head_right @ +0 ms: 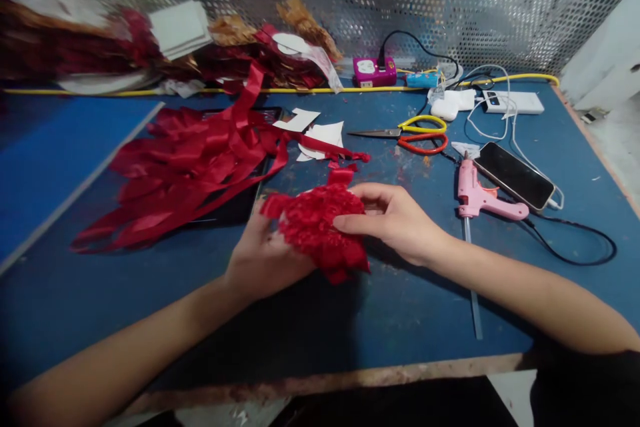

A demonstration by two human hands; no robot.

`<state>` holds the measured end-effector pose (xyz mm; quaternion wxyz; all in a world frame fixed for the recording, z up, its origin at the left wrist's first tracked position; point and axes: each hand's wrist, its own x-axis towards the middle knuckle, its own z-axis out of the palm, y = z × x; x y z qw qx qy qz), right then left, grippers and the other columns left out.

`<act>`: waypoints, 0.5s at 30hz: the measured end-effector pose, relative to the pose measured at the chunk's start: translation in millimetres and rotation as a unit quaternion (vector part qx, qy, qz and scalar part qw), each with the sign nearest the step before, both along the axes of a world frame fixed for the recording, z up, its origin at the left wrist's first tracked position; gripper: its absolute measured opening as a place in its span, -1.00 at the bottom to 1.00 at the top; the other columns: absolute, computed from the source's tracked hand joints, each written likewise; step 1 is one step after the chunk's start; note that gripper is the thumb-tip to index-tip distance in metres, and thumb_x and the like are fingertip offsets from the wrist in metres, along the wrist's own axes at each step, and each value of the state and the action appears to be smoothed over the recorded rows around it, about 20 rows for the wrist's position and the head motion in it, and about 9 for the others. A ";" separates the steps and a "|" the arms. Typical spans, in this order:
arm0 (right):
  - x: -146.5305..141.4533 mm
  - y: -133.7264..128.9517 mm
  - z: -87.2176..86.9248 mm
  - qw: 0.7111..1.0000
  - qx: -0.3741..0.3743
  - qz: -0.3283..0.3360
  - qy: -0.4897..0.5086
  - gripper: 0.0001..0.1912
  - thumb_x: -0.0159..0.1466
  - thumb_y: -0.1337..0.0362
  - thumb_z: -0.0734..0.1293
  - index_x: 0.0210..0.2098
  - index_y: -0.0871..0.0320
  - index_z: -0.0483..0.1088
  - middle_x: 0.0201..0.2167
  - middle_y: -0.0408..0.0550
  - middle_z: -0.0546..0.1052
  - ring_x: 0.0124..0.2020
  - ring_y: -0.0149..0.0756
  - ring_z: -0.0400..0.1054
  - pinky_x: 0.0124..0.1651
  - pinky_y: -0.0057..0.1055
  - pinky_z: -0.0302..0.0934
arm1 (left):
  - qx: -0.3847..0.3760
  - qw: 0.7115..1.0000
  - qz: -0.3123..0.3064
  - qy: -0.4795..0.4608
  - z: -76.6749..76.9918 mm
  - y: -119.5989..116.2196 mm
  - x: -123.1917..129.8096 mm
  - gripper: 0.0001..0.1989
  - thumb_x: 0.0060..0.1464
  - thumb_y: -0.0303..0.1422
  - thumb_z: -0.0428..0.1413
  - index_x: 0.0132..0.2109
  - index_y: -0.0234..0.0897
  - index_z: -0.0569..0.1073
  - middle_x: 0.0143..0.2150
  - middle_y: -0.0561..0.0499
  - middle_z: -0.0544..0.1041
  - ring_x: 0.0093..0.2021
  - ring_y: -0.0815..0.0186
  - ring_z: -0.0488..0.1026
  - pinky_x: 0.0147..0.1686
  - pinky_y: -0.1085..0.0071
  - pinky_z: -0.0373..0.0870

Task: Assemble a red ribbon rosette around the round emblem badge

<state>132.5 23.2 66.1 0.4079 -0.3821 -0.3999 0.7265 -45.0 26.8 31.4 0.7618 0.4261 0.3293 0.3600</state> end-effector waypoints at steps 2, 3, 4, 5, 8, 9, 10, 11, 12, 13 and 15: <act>-0.4 2.0 -7.6 0.999 -0.003 -0.038 -0.021 -0.68 -0.14 0.20 0.52 -0.47 0.17 0.37 -0.47 -0.22 0.46 -0.44 -0.45 0.33 -0.29 -0.45 0.24 | -0.034 0.995 -0.081 -0.054 -1.5 -3.6 -0.9 -0.25 0.05 0.23 -0.25 -0.04 -0.25 0.49 0.01 -0.10 0.49 0.24 0.04 0.20 0.17 0.10 0.17; 0.4 3.1 -10.7 0.997 0.013 -0.052 -0.046 -0.68 -0.13 0.20 0.51 -0.48 0.18 0.35 -0.47 -0.22 0.45 -0.44 -0.45 0.32 -0.30 -0.44 0.24 | -0.049 0.989 -0.114 -0.080 -2.5 -4.3 -2.1 -0.22 0.04 0.24 -0.28 -0.01 -0.26 0.47 0.03 -0.11 0.49 0.24 0.04 0.20 0.17 0.11 0.17; 1.7 4.1 -12.9 0.994 0.039 -0.060 -0.083 -0.69 -0.10 0.21 0.50 -0.48 0.18 0.34 -0.48 -0.22 0.44 -0.45 -0.44 0.31 -0.31 -0.43 0.23 | -0.061 0.984 -0.136 -0.100 -3.4 -4.4 -3.4 -0.18 0.04 0.25 -0.32 0.03 -0.27 0.44 0.04 -0.12 0.48 0.24 0.05 0.21 0.16 0.12 0.19; 3.2 5.1 -14.2 0.987 0.074 -0.064 -0.128 -0.71 -0.07 0.21 0.49 -0.48 0.18 0.33 -0.49 -0.22 0.42 -0.46 -0.44 0.29 -0.33 -0.43 0.21 | -0.070 0.981 -0.143 -0.111 -4.2 -3.9 -4.7 -0.15 0.04 0.26 -0.36 0.06 -0.28 0.42 0.04 -0.13 0.47 0.23 0.06 0.23 0.14 0.13 0.21; 7.8 7.1 -14.4 0.944 0.179 -0.064 -0.268 -0.72 0.01 0.17 0.44 -0.49 0.19 0.30 -0.54 -0.23 0.36 -0.52 -0.46 0.19 -0.43 -0.46 0.09 | -0.102 0.979 -0.131 -0.119 -4.8 -1.3 -6.8 -0.07 0.00 0.29 -0.45 0.13 -0.28 0.36 0.06 -0.14 0.46 0.20 0.09 0.27 0.12 0.17 0.23; 8.8 7.6 -14.0 0.932 0.197 -0.062 -0.298 -0.71 0.02 0.15 0.44 -0.51 0.19 0.29 -0.56 -0.23 0.33 -0.53 -0.47 0.15 -0.46 -0.47 0.05 | -0.120 0.978 -0.127 -0.118 -4.4 -0.7 -6.7 -0.05 -0.02 0.30 -0.46 0.14 -0.28 0.35 0.06 -0.14 0.46 0.20 0.09 0.28 0.11 0.17 0.23; 9.4 8.1 -13.6 0.926 0.204 -0.057 -0.314 -0.70 0.03 0.13 0.43 -0.52 0.19 0.28 -0.58 -0.24 0.31 -0.55 -0.47 0.13 -0.49 -0.48 0.02 | -0.139 0.975 -0.124 -0.120 -3.9 -0.3 -6.2 -0.03 -0.04 0.32 -0.46 0.14 -0.29 0.34 0.07 -0.16 0.46 0.20 0.07 0.28 0.11 0.17 0.23; 9.9 8.9 -13.5 0.924 0.204 -0.051 -0.318 -0.70 0.04 0.12 0.42 -0.53 0.19 0.28 -0.60 -0.25 0.30 -0.55 -0.48 0.12 -0.50 -0.49 0.01 | -0.158 0.972 -0.123 -0.124 -3.3 -0.1 -5.5 -0.03 -0.05 0.32 -0.44 0.15 -0.31 0.33 0.07 -0.17 0.45 0.19 0.05 0.28 0.11 0.15 0.23; 10.3 10.0 -13.5 0.926 0.202 -0.046 -0.317 -0.70 0.05 0.12 0.41 -0.53 0.19 0.28 -0.60 -0.24 0.30 -0.55 -0.47 0.13 -0.50 -0.48 0.02 | -0.176 0.968 -0.125 -0.129 -2.9 0.1 -4.8 -0.04 -0.04 0.32 -0.41 0.15 -0.32 0.32 0.06 -0.19 0.46 0.19 0.04 0.29 0.11 0.14 0.23; 10.8 11.6 -13.7 0.927 0.203 -0.044 -0.313 -0.71 0.05 0.13 0.41 -0.53 0.19 0.28 -0.59 -0.23 0.32 -0.54 -0.46 0.15 -0.49 -0.48 0.04 | -0.192 0.964 -0.127 -0.132 -2.8 0.1 -4.2 -0.07 -0.03 0.30 -0.37 0.14 -0.33 0.32 0.05 -0.20 0.47 0.18 0.03 0.30 0.11 0.13 0.23; 12.8 15.9 -13.4 0.921 0.222 -0.064 -0.315 -0.74 0.06 0.15 0.40 -0.48 0.20 0.32 -0.54 -0.19 0.37 -0.51 -0.43 0.21 -0.44 -0.45 0.11 | -0.209 0.960 -0.128 -0.133 -3.6 0.1 -3.6 -0.13 -0.01 0.27 -0.30 0.11 -0.35 0.33 0.03 -0.22 0.48 0.17 0.03 0.32 0.10 0.13 0.24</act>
